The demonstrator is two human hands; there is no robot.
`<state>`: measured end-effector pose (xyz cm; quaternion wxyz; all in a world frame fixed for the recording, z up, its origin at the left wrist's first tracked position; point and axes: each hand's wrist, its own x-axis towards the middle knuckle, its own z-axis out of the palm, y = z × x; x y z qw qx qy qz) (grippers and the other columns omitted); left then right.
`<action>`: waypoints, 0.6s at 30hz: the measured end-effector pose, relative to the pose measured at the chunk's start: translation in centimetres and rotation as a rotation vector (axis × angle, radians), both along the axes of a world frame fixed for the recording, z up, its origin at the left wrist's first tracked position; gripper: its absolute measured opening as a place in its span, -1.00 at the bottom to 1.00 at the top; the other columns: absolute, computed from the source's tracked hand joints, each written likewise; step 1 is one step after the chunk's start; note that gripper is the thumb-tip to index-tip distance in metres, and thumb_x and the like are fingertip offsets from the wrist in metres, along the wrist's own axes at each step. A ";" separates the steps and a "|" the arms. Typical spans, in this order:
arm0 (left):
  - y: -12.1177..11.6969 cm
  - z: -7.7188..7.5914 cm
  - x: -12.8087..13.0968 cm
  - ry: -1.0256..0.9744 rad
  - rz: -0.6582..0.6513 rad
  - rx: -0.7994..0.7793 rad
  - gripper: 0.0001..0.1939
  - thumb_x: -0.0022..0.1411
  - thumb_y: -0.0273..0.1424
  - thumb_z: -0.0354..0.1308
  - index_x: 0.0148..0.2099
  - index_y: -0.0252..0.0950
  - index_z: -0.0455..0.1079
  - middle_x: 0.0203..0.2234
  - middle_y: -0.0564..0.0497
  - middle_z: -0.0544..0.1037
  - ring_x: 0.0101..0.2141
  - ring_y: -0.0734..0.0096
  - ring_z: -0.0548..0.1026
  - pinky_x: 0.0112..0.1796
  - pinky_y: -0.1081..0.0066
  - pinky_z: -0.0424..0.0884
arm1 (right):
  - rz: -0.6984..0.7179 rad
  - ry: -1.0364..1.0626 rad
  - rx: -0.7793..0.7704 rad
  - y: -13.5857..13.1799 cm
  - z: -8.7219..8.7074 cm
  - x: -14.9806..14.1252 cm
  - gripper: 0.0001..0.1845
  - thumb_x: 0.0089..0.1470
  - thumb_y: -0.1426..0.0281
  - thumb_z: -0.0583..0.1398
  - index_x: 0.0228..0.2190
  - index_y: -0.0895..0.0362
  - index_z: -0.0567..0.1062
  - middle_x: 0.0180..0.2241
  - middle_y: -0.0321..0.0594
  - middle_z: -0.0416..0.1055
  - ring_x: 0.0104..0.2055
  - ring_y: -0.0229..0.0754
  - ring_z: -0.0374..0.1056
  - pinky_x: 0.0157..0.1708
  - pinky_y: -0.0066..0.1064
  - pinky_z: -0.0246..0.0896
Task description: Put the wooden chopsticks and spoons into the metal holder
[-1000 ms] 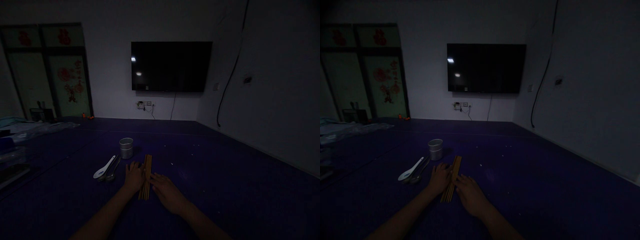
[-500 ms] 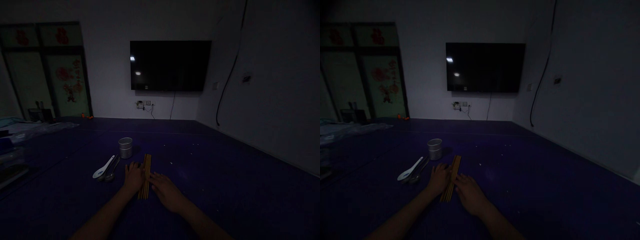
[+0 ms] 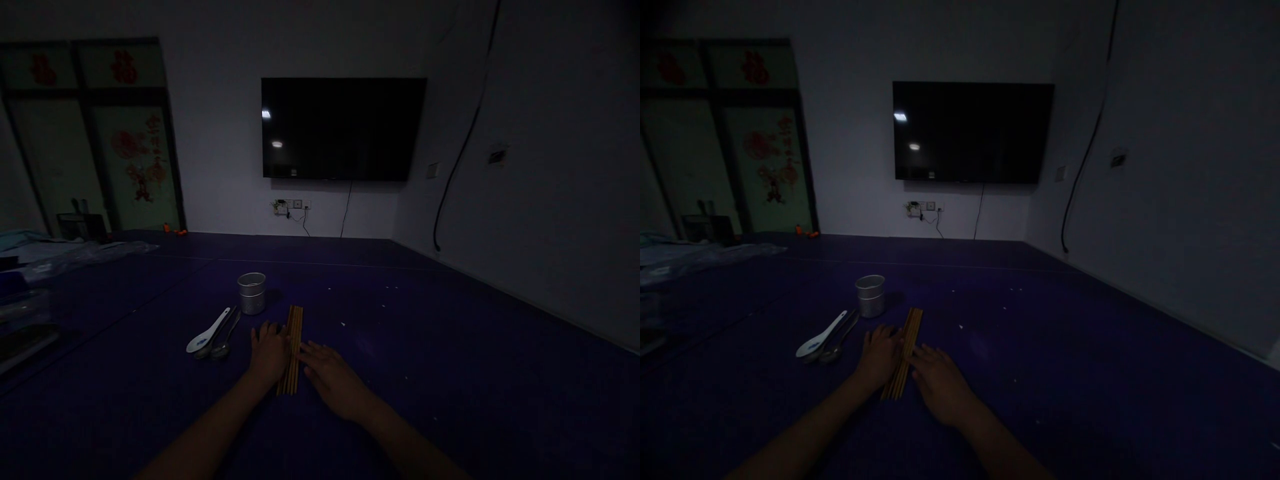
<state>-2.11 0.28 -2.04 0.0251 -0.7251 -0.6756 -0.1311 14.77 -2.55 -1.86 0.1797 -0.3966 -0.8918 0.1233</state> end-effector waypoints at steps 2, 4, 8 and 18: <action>0.0 -0.1 0.0 0.000 0.010 0.000 -0.52 0.34 -0.34 -0.29 0.18 -0.24 0.26 0.13 -0.15 0.32 0.20 0.05 0.09 0.12 -0.08 0.03 | -0.001 -0.007 -0.001 0.0 0.0 0.0 -0.51 0.24 0.36 -0.10 0.18 -0.03 0.19 0.23 -0.20 0.10 0.27 -0.06 -0.01 0.20 -0.02 -0.10; 0.0 0.0 0.0 0.000 0.009 -0.002 -0.52 0.34 -0.33 -0.30 0.18 -0.25 0.26 0.13 -0.15 0.31 0.20 0.06 0.10 0.12 -0.08 0.02 | -0.002 -0.011 -0.003 0.1 0.0 0.0 -0.51 0.24 0.35 -0.10 0.18 -0.04 0.18 0.23 -0.21 0.09 0.27 -0.06 -0.02 0.20 -0.02 -0.11; -0.1 0.1 0.0 -0.002 0.006 -0.005 -0.51 0.34 -0.32 -0.31 0.18 -0.26 0.26 0.14 -0.15 0.31 0.19 0.07 0.11 0.13 -0.07 0.01 | -0.002 -0.014 -0.012 0.1 0.2 0.0 -0.51 0.24 0.36 -0.10 0.19 -0.04 0.18 0.24 -0.22 0.09 0.27 -0.06 -0.02 0.21 -0.02 -0.12; 0.1 0.2 -0.3 0.000 -0.004 -0.002 -0.52 0.35 -0.30 -0.31 0.18 -0.21 0.26 0.15 -0.12 0.30 0.21 0.10 0.09 0.14 -0.07 -0.01 | 0.002 -0.007 -0.012 0.4 -0.2 0.0 -0.52 0.24 0.34 -0.10 0.18 -0.03 0.20 0.24 -0.21 0.09 0.27 -0.07 -0.03 0.21 -0.03 -0.15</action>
